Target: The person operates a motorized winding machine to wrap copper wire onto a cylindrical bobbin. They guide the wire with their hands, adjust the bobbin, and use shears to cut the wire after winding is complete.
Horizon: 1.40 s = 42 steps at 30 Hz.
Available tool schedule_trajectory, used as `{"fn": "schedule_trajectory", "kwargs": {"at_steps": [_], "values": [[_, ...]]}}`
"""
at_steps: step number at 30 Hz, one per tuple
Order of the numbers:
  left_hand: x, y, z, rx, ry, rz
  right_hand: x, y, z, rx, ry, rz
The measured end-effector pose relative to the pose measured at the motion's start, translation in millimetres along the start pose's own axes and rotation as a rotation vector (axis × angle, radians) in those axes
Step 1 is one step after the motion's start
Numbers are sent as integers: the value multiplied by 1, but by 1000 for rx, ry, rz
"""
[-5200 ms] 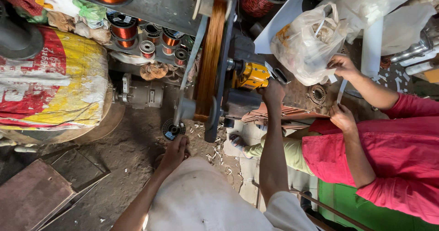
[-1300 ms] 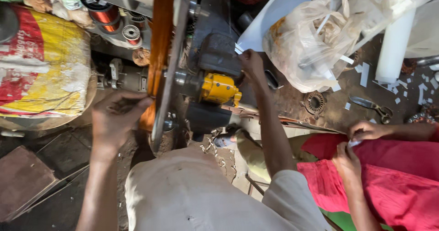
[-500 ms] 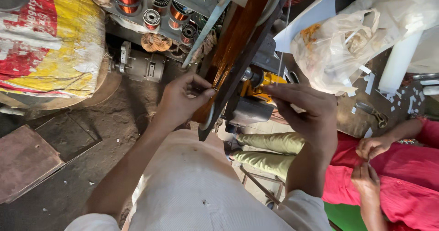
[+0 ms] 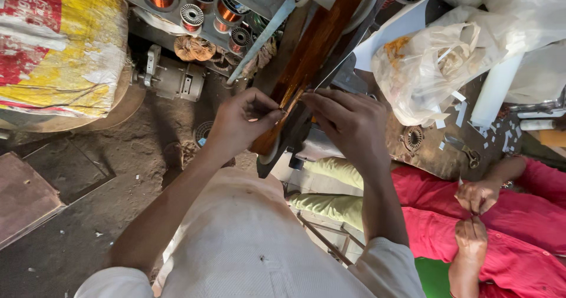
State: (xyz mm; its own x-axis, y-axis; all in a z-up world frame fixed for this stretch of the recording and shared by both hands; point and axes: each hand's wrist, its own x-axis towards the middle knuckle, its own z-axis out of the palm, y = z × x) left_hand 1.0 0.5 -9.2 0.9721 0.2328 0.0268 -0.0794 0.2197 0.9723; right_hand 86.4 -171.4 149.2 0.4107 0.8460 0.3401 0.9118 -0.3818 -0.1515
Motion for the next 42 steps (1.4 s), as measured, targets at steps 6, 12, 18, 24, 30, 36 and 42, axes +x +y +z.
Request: {"fn": "schedule_trajectory", "kwargs": {"at_steps": [6, 12, 18, 24, 30, 36, 42], "values": [[0, 1, 2, -16, -5, 18, 3, -4, 14, -139, -22, -19], [11, 13, -12, 137, -3, 10, 4, -12, 18, -214, -15, 36], [42, 13, -17, 333, -129, 301, 6, -18, 21, -236, -30, 91], [48, 0, -20, 356, -130, 341, 4, -19, 26, -250, 8, 110], [64, -18, -19, 251, -342, 8, 1, -17, 34, -289, 17, 143], [67, -10, -24, 293, -343, 277, 2, -20, 33, -329, 23, 128], [48, 33, -37, 607, -183, 488, 14, -25, 22, -465, -73, 106]]}}
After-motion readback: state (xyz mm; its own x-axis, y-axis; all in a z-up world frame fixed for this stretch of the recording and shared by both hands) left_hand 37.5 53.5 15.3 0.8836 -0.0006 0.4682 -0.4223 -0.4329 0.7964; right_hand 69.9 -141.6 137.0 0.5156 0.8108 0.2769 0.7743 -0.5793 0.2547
